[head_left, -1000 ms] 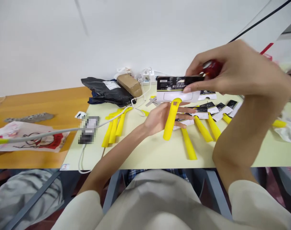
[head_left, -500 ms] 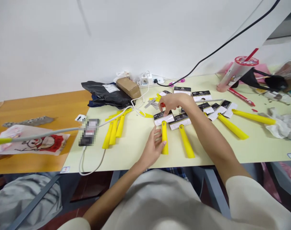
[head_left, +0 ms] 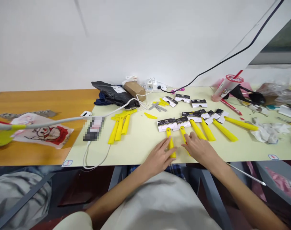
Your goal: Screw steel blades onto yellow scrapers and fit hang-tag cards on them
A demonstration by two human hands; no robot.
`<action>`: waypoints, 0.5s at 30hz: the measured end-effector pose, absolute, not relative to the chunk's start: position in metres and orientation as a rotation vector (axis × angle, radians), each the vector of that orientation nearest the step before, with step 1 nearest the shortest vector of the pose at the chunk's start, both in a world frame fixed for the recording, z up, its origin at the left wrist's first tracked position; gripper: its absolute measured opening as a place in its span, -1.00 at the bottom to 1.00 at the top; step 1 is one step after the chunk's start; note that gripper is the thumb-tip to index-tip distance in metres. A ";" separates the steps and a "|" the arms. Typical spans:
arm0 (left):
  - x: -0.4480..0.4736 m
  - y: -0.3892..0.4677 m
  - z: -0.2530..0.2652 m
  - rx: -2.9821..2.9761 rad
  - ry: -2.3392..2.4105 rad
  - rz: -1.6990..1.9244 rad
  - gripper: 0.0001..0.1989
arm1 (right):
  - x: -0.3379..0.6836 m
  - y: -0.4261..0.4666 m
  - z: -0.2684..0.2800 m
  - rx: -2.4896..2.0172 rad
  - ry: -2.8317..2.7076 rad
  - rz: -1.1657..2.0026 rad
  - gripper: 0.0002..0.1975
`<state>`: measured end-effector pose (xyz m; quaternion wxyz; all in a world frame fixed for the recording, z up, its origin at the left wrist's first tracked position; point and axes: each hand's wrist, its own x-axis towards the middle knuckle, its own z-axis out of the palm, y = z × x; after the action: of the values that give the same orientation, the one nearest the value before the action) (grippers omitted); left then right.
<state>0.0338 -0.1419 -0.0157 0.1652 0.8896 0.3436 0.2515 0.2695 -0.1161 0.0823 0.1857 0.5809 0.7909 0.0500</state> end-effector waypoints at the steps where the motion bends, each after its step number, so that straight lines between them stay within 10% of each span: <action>1: 0.036 -0.141 -0.017 2.556 0.982 0.722 -0.46 | 0.274 -0.122 0.072 1.689 2.214 0.157 -0.63; 15: 0.134 -0.082 -0.004 2.598 0.940 0.599 -0.46 | 0.353 -0.093 0.052 2.043 2.101 0.136 -0.43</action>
<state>0.1343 -0.0816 -0.0039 0.1566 0.9077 0.3284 0.2091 0.3532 -0.0929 0.0524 0.1038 0.6928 0.7121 0.0462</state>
